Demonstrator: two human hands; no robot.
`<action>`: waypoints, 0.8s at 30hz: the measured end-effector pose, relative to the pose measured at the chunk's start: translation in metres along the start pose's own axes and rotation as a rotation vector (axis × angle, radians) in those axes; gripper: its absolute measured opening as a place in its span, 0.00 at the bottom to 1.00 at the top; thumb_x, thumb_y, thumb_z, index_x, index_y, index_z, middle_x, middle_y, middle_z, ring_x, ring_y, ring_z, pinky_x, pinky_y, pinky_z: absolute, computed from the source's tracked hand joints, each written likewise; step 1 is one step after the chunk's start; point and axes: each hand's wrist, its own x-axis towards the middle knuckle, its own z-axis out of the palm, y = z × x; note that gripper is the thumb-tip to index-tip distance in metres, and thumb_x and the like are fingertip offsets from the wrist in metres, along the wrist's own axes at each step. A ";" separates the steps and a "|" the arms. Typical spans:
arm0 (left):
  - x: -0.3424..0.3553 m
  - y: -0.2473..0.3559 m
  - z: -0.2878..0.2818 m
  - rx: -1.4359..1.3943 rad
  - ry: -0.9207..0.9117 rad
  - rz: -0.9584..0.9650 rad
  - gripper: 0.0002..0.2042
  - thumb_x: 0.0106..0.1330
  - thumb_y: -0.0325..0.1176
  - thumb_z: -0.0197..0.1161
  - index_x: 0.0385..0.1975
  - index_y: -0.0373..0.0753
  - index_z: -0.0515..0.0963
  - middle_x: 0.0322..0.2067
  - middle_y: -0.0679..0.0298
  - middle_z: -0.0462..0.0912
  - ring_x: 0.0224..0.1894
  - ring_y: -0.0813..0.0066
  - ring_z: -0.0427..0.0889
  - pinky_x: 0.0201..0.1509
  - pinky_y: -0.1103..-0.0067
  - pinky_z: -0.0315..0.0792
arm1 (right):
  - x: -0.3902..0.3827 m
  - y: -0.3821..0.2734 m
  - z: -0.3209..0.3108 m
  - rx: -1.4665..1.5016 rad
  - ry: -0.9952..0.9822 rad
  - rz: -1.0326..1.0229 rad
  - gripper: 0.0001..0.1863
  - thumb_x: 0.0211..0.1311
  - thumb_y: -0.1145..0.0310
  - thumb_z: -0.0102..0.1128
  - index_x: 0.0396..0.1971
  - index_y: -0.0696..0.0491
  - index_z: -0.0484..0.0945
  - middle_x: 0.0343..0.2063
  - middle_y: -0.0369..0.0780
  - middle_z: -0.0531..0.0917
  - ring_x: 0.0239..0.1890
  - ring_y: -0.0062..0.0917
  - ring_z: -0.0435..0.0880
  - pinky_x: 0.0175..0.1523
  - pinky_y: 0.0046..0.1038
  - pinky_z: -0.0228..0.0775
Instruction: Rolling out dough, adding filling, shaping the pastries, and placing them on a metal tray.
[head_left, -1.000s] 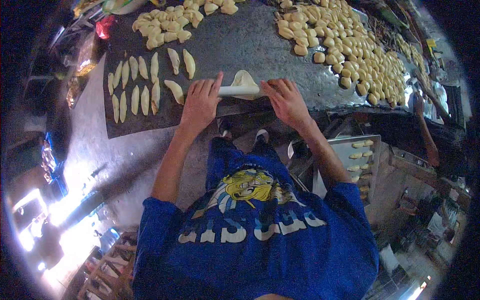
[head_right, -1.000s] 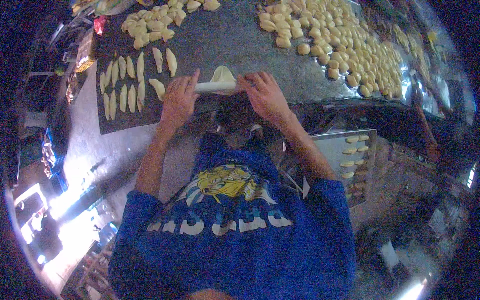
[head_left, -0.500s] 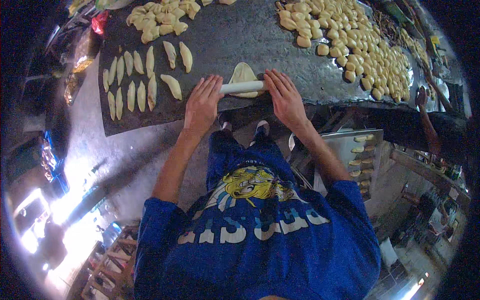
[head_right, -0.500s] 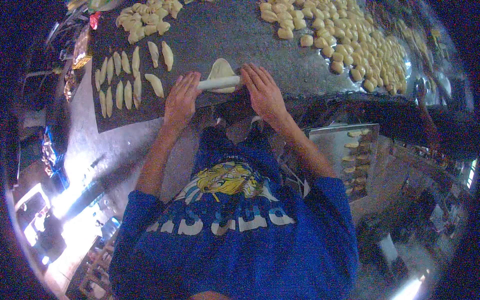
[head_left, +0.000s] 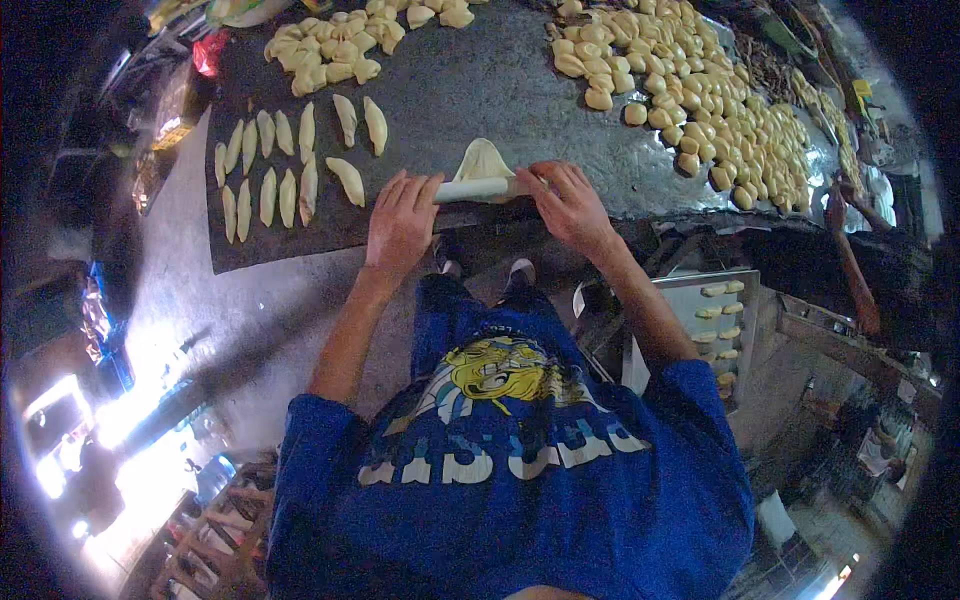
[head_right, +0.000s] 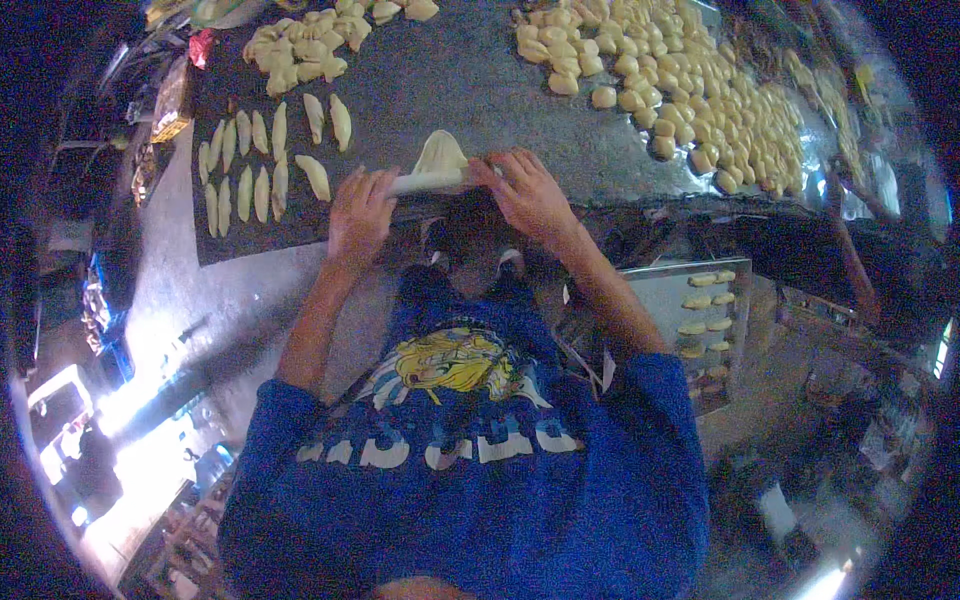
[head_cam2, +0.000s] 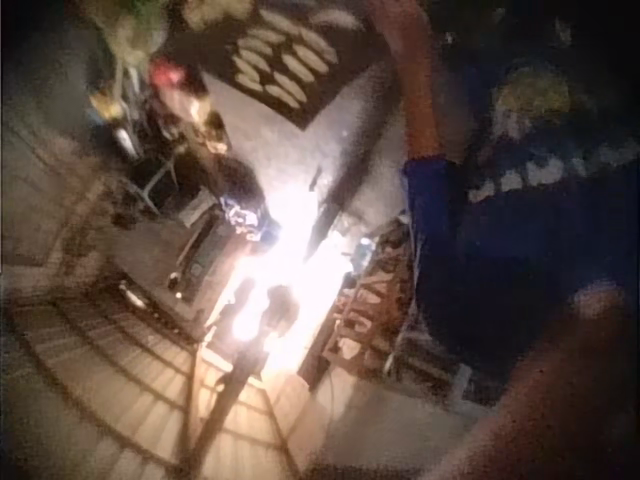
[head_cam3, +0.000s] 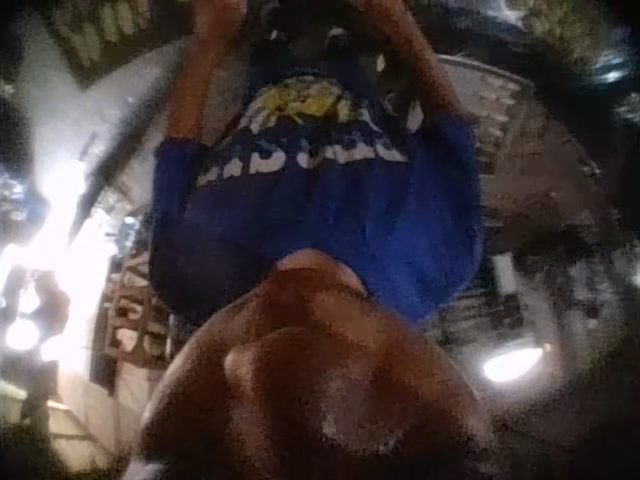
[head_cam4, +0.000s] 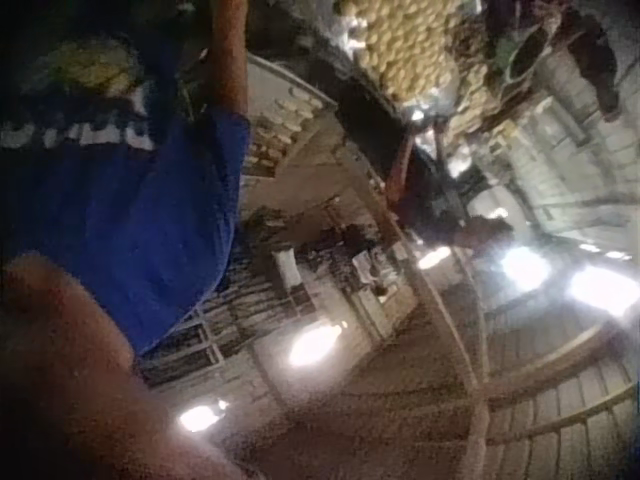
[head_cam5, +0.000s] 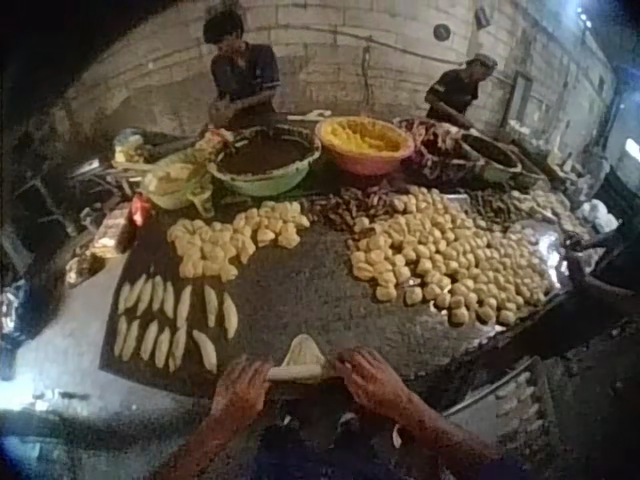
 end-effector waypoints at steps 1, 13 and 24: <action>0.001 0.001 -0.005 -0.011 0.019 0.009 0.20 0.57 0.29 0.63 0.52 0.37 0.74 0.45 0.57 0.78 0.52 0.61 0.76 0.64 0.65 0.65 | 0.000 0.001 -0.003 -0.002 -0.021 0.002 0.31 0.45 0.79 0.60 0.56 0.55 0.71 0.44 0.41 0.78 0.47 0.36 0.77 0.53 0.37 0.71; 0.006 0.023 0.006 -0.216 0.020 -0.155 0.25 0.56 0.35 0.65 0.55 0.44 0.70 0.52 0.63 0.72 0.57 0.61 0.68 0.61 0.65 0.63 | -0.014 0.044 -0.022 -0.242 0.028 0.479 0.22 0.57 0.78 0.55 0.54 0.56 0.69 0.47 0.47 0.74 0.47 0.44 0.76 0.50 0.38 0.71; 0.012 0.009 0.031 -0.259 0.081 -0.126 0.09 0.56 0.34 0.64 0.37 0.43 0.79 0.42 0.67 0.76 0.54 0.63 0.69 0.57 0.65 0.63 | 0.019 0.006 0.006 0.242 -0.098 0.166 0.10 0.52 0.72 0.62 0.36 0.52 0.79 0.36 0.39 0.79 0.44 0.39 0.75 0.54 0.39 0.67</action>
